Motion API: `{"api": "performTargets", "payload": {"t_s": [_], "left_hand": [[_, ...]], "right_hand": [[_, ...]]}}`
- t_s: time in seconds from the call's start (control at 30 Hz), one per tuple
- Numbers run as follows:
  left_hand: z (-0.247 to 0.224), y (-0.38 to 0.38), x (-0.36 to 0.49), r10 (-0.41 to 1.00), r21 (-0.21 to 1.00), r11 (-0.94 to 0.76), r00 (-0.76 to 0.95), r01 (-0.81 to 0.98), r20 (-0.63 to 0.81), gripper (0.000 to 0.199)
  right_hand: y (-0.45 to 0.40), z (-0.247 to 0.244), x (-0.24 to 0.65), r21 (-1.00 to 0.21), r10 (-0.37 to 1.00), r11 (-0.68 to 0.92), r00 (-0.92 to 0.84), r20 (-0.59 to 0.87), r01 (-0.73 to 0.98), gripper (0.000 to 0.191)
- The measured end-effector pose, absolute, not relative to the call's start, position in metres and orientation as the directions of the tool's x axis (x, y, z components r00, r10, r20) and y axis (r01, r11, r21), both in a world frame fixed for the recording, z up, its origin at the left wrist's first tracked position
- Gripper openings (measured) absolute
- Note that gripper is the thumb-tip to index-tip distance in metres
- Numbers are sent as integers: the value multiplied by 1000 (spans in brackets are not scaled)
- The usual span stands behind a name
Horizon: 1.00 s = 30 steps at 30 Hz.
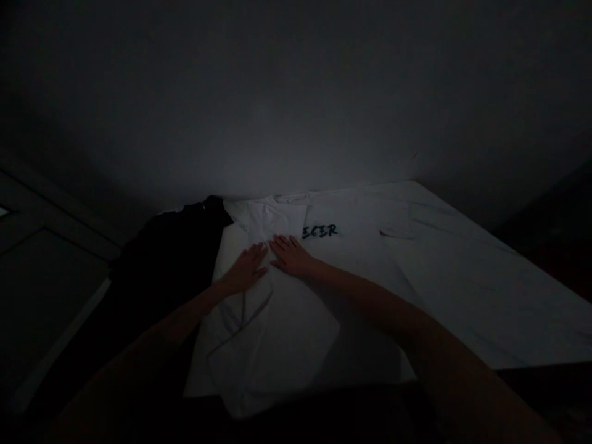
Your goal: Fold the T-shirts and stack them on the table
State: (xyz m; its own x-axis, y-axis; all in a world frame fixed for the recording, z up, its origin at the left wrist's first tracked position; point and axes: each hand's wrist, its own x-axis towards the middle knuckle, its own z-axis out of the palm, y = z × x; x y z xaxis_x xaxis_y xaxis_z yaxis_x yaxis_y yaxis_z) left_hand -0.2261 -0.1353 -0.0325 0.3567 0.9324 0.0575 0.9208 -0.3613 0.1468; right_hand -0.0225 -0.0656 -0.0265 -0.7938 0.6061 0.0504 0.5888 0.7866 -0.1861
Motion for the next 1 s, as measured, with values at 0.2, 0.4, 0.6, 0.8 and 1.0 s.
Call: {"api": "performTargets", "payload": {"t_s": [0.2,0.4,0.6,0.8,1.0], "left_hand": [[-10,-253,-224,952,297,-305,285,905,109,49],[20,-321,-204,991,461,-7,68,887,-115,32],[31,-342,-187,989,494,90,-17,865,-150,18],[7,-379,-152,952,404,-129,-2,905,307,17],[-34,-402,-140,811,248,-83,-79,965,579,30]], "right_hand": [[-140,-20,-10,-289,381,895,-919,103,339,50],[-198,-4,-6,-429,181,900,-963,199,80,30],[-231,14,-11,-415,237,897,-957,166,150,34],[-259,1,1,-219,240,959,-931,276,182,15],[-274,-23,21,-141,230,973,-852,470,185,17]]}}
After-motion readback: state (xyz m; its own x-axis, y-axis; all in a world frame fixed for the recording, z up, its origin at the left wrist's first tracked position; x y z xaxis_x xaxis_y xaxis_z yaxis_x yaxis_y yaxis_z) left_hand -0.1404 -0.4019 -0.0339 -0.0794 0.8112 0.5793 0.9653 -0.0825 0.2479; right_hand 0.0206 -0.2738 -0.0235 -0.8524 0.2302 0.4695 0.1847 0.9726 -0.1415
